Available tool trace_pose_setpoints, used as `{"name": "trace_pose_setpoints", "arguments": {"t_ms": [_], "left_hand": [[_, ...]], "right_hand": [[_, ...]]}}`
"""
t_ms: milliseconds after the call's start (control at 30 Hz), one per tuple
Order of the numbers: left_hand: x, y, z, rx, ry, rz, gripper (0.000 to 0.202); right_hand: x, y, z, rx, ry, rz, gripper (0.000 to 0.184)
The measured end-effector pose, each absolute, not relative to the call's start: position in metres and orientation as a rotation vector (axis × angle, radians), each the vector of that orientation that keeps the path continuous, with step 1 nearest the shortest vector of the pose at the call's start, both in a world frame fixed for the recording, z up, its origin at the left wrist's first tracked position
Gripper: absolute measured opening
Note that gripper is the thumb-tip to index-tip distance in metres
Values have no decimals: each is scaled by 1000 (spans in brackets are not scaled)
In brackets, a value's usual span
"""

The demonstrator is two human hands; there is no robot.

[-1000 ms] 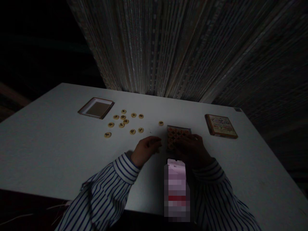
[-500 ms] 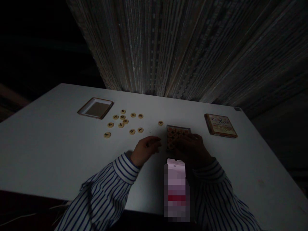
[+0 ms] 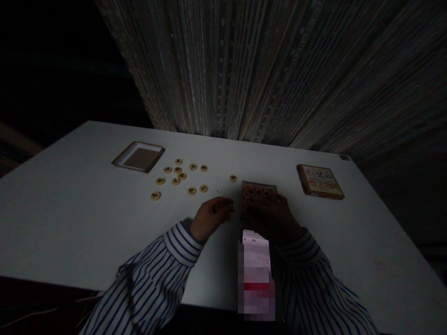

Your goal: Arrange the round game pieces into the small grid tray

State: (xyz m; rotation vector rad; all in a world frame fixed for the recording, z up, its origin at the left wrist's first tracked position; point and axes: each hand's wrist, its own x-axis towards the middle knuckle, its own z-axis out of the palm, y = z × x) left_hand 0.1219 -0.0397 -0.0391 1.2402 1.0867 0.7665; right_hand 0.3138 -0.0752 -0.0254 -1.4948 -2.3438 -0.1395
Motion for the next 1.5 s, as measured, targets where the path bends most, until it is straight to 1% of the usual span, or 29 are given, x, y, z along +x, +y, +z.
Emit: {"name": "trace_pose_setpoints", "arguments": {"t_ms": [167,467,567,700,867,1067,1267,1500], "left_hand": [[122,-40,-38,1251,1089,759,33],[122,-40,-36,1241,1091,763,29],[122,-41,-43,1291,1085,778,29],[124,-46,-47,1568,1158,812,28],[126,-51,-48,1940,1175,761,31],[128,-51,-54,2090,1124,713,34],[130,-49,-55,2159,1123,675,34],[131,-49,-60,2251,1087,742,32]], "right_hand": [[312,-76,-24,-1495,-2329,-118,17],[320,-73,-24,-1556,-2324,-139,18],[333,-71,-20,-1711,-2205,-137,23],[351,-70,-16,-2023,-1808,-112,29],[360,-69,-20,-2330,-1717,43,32],[357,-68,-23,-2408,-1787,142,35],[355,-67,-24,-2387,-1856,127,32],[352,-65,-22,-2420,-1822,235,33]]}}
